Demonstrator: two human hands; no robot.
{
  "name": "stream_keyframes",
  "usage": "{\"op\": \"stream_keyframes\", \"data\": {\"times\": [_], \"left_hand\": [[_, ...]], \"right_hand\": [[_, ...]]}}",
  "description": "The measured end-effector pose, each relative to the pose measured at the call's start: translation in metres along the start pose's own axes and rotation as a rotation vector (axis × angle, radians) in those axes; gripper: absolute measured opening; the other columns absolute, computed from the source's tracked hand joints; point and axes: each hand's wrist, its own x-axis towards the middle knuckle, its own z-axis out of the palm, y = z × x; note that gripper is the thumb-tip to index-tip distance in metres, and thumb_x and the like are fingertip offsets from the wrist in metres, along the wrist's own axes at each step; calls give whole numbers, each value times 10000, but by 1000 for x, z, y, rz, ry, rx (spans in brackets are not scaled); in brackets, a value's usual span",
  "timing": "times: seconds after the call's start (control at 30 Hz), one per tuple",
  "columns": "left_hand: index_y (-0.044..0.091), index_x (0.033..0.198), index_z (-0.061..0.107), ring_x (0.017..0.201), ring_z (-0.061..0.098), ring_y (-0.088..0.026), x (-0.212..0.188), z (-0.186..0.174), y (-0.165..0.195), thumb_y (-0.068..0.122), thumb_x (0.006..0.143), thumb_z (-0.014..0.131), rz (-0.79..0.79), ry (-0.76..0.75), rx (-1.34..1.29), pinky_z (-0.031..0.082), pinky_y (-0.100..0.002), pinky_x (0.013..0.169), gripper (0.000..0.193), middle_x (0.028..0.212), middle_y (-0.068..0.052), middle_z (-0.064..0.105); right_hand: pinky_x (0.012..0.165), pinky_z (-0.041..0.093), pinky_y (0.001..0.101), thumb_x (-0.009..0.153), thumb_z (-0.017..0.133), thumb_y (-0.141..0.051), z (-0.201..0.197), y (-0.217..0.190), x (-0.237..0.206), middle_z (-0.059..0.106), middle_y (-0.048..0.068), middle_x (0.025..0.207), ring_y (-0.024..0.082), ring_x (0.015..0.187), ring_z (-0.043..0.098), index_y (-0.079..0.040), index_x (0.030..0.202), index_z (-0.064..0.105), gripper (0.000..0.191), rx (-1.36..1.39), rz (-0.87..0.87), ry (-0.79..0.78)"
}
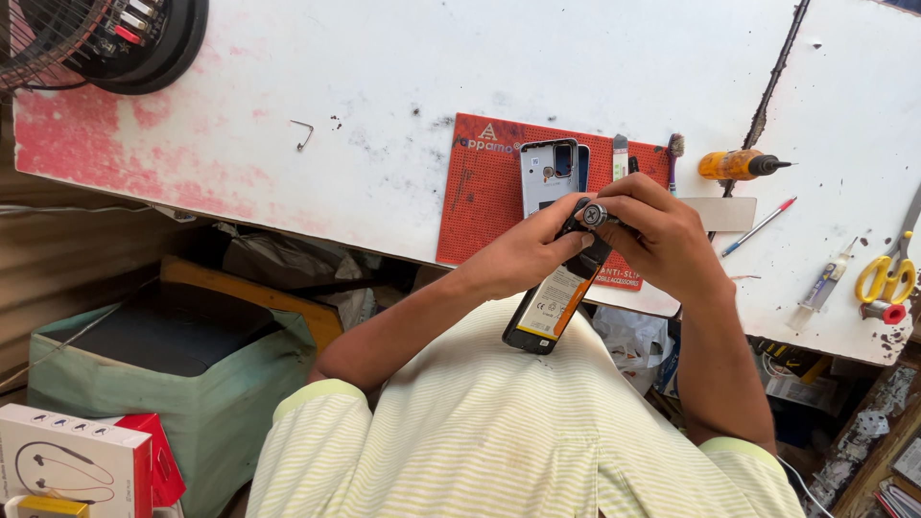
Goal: The person repairs a disassembled smartphone at a workbench. They hold the phone body, use a screwdriver to work on its internal components, and tap and swipe on other phone screens placed on the bench, checking them while parts and tools lie on a red mat.
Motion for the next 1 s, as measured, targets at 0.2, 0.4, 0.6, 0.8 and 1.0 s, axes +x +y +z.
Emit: {"op": "stream_keyframes", "data": {"times": [0.2, 0.4, 0.6, 0.8, 1.0], "left_hand": [[70, 1471, 415, 1179, 586, -177, 4, 1, -1, 107, 1067, 483, 3, -1, -1, 489, -378, 1047, 411, 1217, -109, 618], [76, 1392, 449, 1132, 595, -163, 4, 1, -5, 112, 1058, 482, -35, 8, 6, 501, -366, 1008, 338, 1159, -91, 620], [69, 1309, 485, 1083, 586, -158, 6, 1, -7, 122, 1068, 490, -12, 4, 15, 505, -365, 976, 247, 1109, -85, 606], [72, 1282, 499, 1081, 591, -159, 5, 0, -2, 148, 1072, 489, -32, 2, 62, 505, -364, 973, 224, 1106, -84, 613], [98, 1368, 459, 1107, 594, -140, 5, -1, 1, 143, 1039, 488, -87, 15, 36, 495, -345, 970, 334, 1141, -61, 625]], "right_hand": [[722, 562, 371, 896, 721, 6, -4, -2, -1, 654, 89, 1124, 258, 878, 686, -25, 1152, 679, 261, -114, -14, -28], [682, 547, 397, 849, 722, 41, -4, -4, 0, 660, 56, 1092, 276, 820, 682, -46, 1110, 685, 277, -234, -39, -40], [663, 537, 381, 814, 716, 72, -4, -1, 2, 670, 54, 1077, 252, 790, 676, -44, 1089, 704, 299, -262, -91, -26], [665, 540, 369, 815, 709, 97, -2, 5, -1, 681, 56, 1073, 233, 793, 679, -45, 1071, 701, 293, -247, -118, 4], [688, 546, 328, 848, 764, 72, 11, 7, -3, 680, 59, 1067, 202, 839, 681, -38, 1097, 717, 277, -103, -46, 103]]}}
